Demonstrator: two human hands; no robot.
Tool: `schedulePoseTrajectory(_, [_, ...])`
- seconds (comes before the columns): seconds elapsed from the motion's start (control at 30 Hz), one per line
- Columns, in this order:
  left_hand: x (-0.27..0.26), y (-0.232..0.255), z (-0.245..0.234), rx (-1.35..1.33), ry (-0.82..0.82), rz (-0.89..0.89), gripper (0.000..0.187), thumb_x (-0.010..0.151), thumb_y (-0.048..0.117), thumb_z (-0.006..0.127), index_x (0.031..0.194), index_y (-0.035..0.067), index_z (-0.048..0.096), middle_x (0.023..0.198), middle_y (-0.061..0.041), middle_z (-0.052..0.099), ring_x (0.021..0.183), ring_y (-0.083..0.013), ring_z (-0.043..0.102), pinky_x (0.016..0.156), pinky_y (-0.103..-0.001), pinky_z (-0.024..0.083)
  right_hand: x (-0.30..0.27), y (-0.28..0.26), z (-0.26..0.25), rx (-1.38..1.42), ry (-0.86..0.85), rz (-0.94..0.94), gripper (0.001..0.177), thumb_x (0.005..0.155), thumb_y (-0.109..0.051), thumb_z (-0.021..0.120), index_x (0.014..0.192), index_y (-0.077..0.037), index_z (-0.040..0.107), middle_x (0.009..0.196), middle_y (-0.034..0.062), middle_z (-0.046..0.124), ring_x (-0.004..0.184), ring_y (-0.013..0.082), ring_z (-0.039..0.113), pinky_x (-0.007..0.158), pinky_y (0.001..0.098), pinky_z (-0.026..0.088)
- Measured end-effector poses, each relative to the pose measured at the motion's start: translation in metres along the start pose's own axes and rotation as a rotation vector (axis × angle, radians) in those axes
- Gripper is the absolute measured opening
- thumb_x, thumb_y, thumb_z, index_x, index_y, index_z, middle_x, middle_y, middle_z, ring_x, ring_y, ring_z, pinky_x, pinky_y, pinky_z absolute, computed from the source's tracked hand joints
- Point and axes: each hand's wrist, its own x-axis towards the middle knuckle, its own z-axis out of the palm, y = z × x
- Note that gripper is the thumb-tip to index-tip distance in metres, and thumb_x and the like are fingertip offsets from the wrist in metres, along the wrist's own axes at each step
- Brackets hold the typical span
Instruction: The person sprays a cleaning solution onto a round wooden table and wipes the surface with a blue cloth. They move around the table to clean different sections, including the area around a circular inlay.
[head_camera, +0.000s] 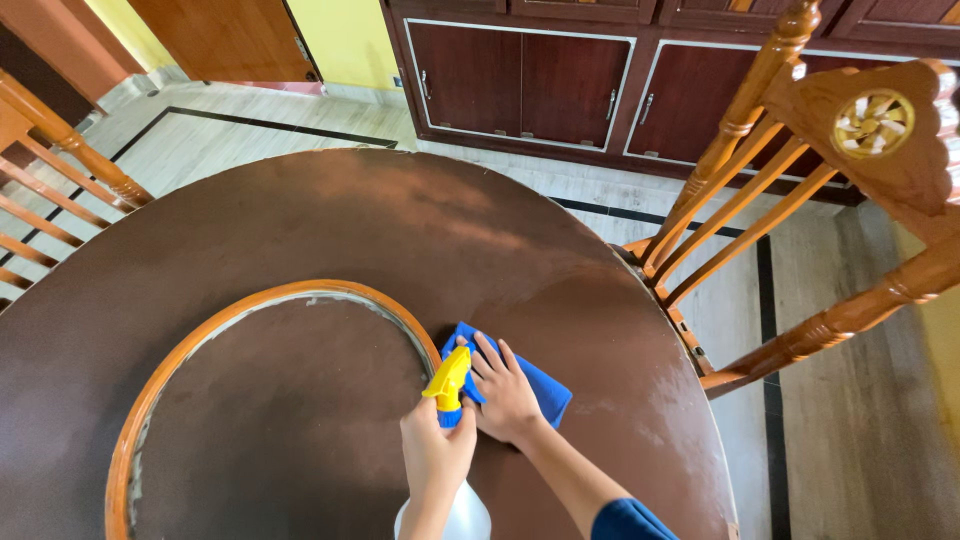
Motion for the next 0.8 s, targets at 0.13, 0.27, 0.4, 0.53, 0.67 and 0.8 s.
schedulePoseTrajectory(0.13, [0.001, -0.002, 0.0, 0.001, -0.016, -0.011, 0.023, 0.074, 0.012, 0.075, 0.077, -0.007, 0.062, 0.058, -0.019, 0.066, 0.056, -0.032, 0.073, 0.053, -0.039, 0.053, 0.036, 0.025, 0.011, -0.101, 0.119, -0.022, 0.07, 0.084, -0.029, 0.061, 0.151, -0.012, 0.048, 0.164, 0.0115, 0.035, 0.151, 0.0336, 0.026, 0.12, 0.0541, 0.018])
schedulePoseTrajectory(0.27, [0.001, -0.003, 0.002, -0.013, -0.036, -0.044, 0.021, 0.074, 0.011, 0.073, 0.078, -0.005, 0.06, 0.054, -0.017, 0.062, 0.048, -0.0304, 0.069, 0.05, -0.038, 0.05, 0.064, 0.054, 0.023, -0.051, 0.168, 0.054, 0.066, 0.088, -0.033, 0.06, 0.15, -0.013, 0.049, 0.164, 0.0086, 0.036, 0.152, 0.0317, 0.026, 0.123, 0.0532, 0.019])
schedulePoseTrajectory(0.4, [0.003, -0.007, 0.006, 0.014, -0.023, -0.025, 0.02, 0.073, 0.009, 0.074, 0.078, -0.006, 0.061, 0.055, -0.015, 0.062, 0.047, -0.0297, 0.067, 0.051, -0.037, 0.049, 0.084, 0.084, 0.028, -0.091, 0.181, 0.155, 0.066, 0.088, -0.035, 0.059, 0.15, -0.014, 0.048, 0.162, 0.0072, 0.036, 0.152, 0.0291, 0.025, 0.122, 0.0542, 0.018])
schedulePoseTrajectory(0.53, [0.004, -0.01, 0.007, -0.014, -0.043, -0.032, 0.024, 0.072, 0.009, 0.073, 0.092, -0.004, 0.066, 0.057, -0.015, 0.065, 0.051, -0.028, 0.071, 0.053, -0.035, 0.053, 0.097, 0.122, 0.035, -0.13, 0.243, 0.226, 0.065, 0.089, -0.037, 0.058, 0.149, -0.016, 0.049, 0.162, 0.007, 0.036, 0.152, 0.029, 0.026, 0.122, 0.0547, 0.017])
schedulePoseTrajectory(0.67, [0.005, -0.011, 0.008, 0.001, -0.035, -0.017, 0.036, 0.07, 0.006, 0.073, 0.105, -0.002, 0.07, 0.061, -0.015, 0.067, 0.056, -0.0282, 0.073, 0.057, -0.034, 0.055, 0.102, 0.158, 0.04, -0.164, 0.273, 0.306, 0.064, 0.091, -0.039, 0.056, 0.15, -0.017, 0.049, 0.163, 0.0061, 0.036, 0.152, 0.0288, 0.026, 0.122, 0.0548, 0.017])
schedulePoseTrajectory(0.8, [0.006, -0.013, 0.009, 0.012, -0.019, -0.004, 0.036, 0.069, 0.006, 0.072, 0.104, -0.002, 0.071, 0.062, -0.017, 0.067, 0.057, -0.0283, 0.074, 0.057, -0.034, 0.055, 0.094, 0.188, 0.04, -0.18, 0.297, 0.376, 0.064, 0.092, -0.04, 0.055, 0.151, -0.016, 0.049, 0.164, 0.0058, 0.036, 0.153, 0.0284, 0.026, 0.123, 0.0542, 0.017])
